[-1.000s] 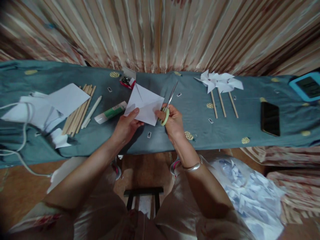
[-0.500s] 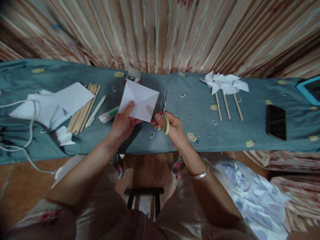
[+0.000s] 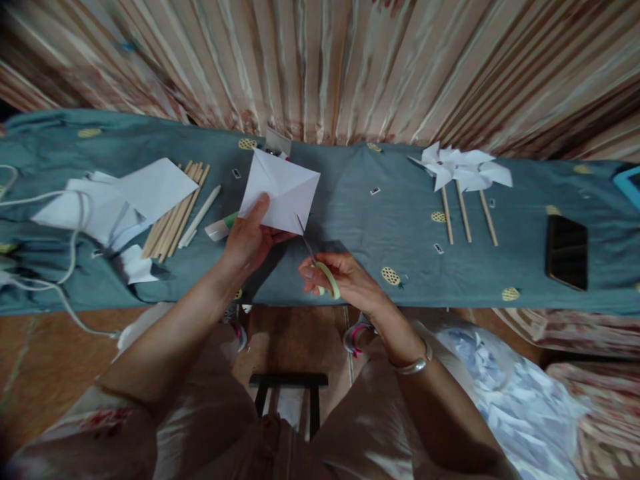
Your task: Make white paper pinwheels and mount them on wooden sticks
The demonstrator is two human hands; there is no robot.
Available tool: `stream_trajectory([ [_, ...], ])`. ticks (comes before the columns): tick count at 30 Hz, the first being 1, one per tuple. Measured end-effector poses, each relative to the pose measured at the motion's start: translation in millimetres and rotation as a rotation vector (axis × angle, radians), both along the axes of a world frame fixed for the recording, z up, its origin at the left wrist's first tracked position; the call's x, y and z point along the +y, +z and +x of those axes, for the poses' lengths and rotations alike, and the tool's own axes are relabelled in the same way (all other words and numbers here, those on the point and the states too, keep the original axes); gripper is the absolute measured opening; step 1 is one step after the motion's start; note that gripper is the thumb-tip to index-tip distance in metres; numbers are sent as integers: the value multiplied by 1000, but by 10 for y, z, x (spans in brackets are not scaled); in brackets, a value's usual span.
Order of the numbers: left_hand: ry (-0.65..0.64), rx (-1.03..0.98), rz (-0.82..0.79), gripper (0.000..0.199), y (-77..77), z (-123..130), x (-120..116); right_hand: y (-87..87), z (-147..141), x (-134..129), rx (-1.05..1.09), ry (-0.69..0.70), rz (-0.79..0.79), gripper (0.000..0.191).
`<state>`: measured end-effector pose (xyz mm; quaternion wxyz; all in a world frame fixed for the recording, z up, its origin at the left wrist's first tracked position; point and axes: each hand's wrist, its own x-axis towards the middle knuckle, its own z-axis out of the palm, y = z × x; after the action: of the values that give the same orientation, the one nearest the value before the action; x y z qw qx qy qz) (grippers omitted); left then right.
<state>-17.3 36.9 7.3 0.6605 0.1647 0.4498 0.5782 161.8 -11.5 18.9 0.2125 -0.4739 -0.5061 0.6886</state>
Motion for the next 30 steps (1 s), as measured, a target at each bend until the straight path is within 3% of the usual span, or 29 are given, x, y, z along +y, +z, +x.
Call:
stream_trajectory([
  [6,-7,60,-2,19,5,15,-13,0,11,7,-14,37,41,52],
  [22,-44,59,-84,28,61,13,-31,13,48,31,-19,54,36,57],
  [30,-52,77,-62,17,53,18,-43,15,31,38,-14,41,32,58],
])
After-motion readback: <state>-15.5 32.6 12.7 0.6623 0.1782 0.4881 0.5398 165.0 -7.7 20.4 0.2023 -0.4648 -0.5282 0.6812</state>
